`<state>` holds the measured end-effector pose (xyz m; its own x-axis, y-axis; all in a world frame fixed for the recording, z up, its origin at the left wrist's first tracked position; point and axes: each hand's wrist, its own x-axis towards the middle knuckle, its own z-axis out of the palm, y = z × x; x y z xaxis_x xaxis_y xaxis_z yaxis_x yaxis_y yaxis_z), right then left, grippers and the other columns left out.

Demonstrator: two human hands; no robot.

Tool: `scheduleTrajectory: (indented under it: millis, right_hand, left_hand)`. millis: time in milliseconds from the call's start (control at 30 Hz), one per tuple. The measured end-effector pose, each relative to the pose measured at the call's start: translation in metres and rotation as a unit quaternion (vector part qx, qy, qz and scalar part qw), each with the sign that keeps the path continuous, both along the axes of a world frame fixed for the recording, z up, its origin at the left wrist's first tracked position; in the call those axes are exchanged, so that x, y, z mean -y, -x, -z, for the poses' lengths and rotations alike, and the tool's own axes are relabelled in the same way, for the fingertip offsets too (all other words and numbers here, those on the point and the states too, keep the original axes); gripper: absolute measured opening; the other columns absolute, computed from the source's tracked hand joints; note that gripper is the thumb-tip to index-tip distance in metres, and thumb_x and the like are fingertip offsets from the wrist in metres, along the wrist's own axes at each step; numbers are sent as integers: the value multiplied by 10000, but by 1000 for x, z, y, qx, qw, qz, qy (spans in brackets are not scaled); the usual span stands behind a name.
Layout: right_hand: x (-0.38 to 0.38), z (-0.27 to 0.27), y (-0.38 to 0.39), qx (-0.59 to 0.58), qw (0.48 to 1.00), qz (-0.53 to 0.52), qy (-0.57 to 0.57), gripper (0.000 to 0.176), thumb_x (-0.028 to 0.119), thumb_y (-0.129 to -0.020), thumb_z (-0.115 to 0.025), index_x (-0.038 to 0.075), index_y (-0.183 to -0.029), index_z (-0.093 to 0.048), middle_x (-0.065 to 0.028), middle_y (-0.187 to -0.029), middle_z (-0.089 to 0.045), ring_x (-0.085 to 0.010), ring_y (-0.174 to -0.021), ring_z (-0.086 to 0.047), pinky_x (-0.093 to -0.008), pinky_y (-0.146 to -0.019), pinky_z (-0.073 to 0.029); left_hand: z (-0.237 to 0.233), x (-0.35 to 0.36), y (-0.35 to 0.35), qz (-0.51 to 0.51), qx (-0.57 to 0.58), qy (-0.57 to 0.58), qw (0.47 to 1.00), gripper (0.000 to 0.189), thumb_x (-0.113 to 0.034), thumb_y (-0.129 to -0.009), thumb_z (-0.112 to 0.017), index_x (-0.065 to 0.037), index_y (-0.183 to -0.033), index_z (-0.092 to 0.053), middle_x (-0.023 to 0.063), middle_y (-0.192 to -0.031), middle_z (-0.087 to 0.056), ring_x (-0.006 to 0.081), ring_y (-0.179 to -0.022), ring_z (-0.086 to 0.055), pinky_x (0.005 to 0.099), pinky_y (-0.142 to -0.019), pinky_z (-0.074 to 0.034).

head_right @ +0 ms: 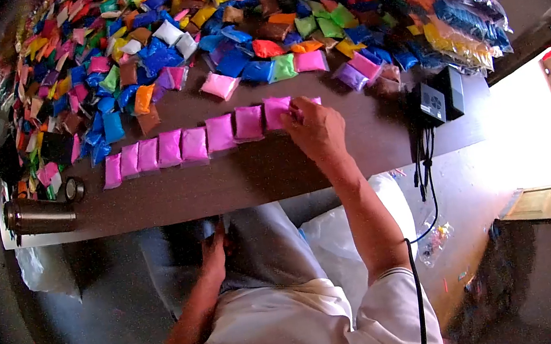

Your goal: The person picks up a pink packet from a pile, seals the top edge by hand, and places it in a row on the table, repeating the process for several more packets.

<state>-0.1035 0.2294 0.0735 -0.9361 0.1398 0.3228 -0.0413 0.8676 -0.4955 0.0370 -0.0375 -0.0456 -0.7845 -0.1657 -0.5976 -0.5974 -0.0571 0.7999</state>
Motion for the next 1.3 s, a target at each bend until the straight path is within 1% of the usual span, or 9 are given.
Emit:
scheduleTrajectory:
  millis: [267,333,433,567,633,767,1000,1100,1300]
  right_hand:
    - [38,-13,7,22,994,-47,99,255,299,-780,-641,96,-935,-646,-142,-740,-651,-327,-691,-634,-410,-615,-492]
    - [53,-12,11,6,992,-73,99,263,300,-777,-644,100,-948,-649,-135,-738,-653,-328,-698,-635,-414,-619,-492]
    - [71,1,16,23,993,-111,-23,303,283,-771,-656,106,-1018,-656,-148,-806,-662,-309,-732,-642,-393,-660,-500]
    - [82,-8,16,14,995,-101,3,292,281,-766,-672,92,-988,-666,-140,-783,-663,-290,-712,-645,-375,-646,-500]
    - [94,-19,16,28,992,-117,24,278,277,-763,-663,91,-970,-663,-150,-777,-657,-313,-709,-641,-393,-640,-502]
    - [130,-21,18,23,985,-156,66,271,271,-760,-658,93,-964,-662,-157,-767,-651,-334,-701,-637,-414,-633,-502]
    - [177,-1,32,-15,974,-225,-3,279,251,-750,-656,90,-978,-656,-189,-796,-646,-355,-747,-635,-423,-668,-503]
    - [186,-11,36,22,974,-226,22,223,175,-763,-643,67,-957,-661,-136,-805,-654,-250,-690,-650,-348,-615,-502]
    - [242,-8,42,-14,947,-317,44,136,162,-795,-637,73,-897,-649,-164,-726,-621,-323,-650,-617,-377,-573,-483]
  left_hand:
    - [27,10,1,-19,45,-43,998,470,-462,-865,-553,-91,-592,-458,54,-535,-513,136,-458,-453,264,-441,-332]
    - [28,13,4,13,47,-79,996,466,-462,-873,-543,-105,-588,-450,48,-532,-509,128,-438,-433,255,-427,-313]
    - [27,13,5,-3,22,-53,998,463,-458,-879,-534,-113,-585,-439,44,-534,-507,117,-420,-411,248,-415,-288]
    - [31,19,3,-43,62,-100,992,457,-455,-880,-535,-121,-588,-428,40,-544,-502,114,-422,-409,242,-410,-274]
    - [27,27,5,10,73,-163,984,390,-453,-854,-574,-137,-675,-430,-12,-634,-420,126,-608,-483,269,-505,-349]
    - [33,22,8,-41,41,-183,981,451,-424,-891,-529,-118,-576,-427,52,-539,-497,119,-409,-419,243,-389,-294]
    - [48,35,8,-36,46,-200,978,447,-408,-888,-542,-107,-569,-455,58,-548,-523,117,-412,-440,244,-386,-304]
    - [52,36,4,-46,35,-214,975,439,-393,-890,-545,-106,-570,-458,56,-548,-530,113,-413,-443,243,-387,-309]
    - [60,38,7,-32,57,-245,967,452,-414,-886,-559,-89,-582,-476,39,-556,-531,111,-462,-499,235,-427,-376]
